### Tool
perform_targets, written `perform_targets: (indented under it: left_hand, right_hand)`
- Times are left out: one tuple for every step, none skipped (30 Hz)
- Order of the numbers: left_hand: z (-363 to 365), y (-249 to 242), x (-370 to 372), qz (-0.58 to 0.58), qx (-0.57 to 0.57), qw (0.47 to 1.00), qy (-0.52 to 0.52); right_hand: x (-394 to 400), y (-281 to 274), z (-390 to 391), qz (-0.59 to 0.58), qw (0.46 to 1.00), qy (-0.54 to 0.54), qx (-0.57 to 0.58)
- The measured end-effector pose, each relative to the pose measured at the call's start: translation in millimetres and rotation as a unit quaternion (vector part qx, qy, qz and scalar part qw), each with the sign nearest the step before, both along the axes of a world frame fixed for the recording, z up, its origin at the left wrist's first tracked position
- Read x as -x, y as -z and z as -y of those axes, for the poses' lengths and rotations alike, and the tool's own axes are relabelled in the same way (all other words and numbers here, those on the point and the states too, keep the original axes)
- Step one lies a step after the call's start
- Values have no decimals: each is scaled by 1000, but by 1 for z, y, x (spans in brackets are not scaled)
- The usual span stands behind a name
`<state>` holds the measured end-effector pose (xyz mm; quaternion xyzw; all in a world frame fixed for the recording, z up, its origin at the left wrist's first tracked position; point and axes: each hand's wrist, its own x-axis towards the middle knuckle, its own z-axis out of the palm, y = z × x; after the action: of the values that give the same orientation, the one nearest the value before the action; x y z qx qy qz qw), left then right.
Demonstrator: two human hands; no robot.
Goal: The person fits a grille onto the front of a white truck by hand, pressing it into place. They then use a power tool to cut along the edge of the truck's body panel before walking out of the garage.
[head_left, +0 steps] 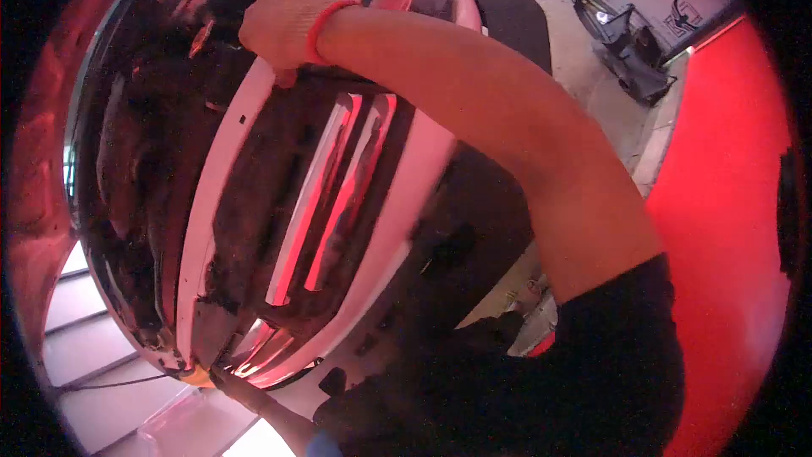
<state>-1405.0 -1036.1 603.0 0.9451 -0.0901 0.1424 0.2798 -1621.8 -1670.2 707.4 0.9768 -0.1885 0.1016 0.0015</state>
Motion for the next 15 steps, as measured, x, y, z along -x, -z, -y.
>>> perform_targets:
  left_hand:
    - [-3,4,-2,-1,13,1000,-27]
    - [17,-4,13,-2,27,998,-54]
    - [28,-13,23,-23,18,998,-50]
    - [39,-22,33,-45,10,998,-46]
    - [56,-34,48,-73,-1,995,-69]
    - [43,-27,43,-54,15,997,-60]
    - [24,-14,33,-16,52,998,-23]
    - [16,-5,30,15,97,995,15]
    - [6,7,25,39,137,989,39]
    - [-13,17,14,31,154,987,33]
    - [-19,28,5,12,177,984,12]
    - [-29,37,-6,-5,208,978,-10]
    - [-33,48,-14,-16,231,972,-35]
    - [-38,53,-19,-18,242,969,-50]
    - [-31,51,-15,6,251,967,-51]
  right_hand:
    - [-1,-1,-1,4,1000,-6,0]
    - [1,-3,-2,3,1000,3,0]
    - [3,-4,-3,2,1000,10,1]
    - [3,-4,-2,3,1000,-1,2]
    - [4,-5,2,-8,1000,-5,-3]
    - [4,-6,4,-19,1000,-13,-7]
    - [2,-4,7,-17,1000,-17,6]
    - [9,0,10,-13,1000,-12,20]
    - [10,4,13,-8,999,-14,40]
    - [7,9,14,3,998,-24,62]
    - [3,13,19,12,995,-38,88]
    - [-2,17,25,19,992,-46,114]
    - [-10,20,34,22,989,-52,138]
    - [-15,22,41,20,986,-55,158]
    - [-17,21,42,26,982,-53,180]
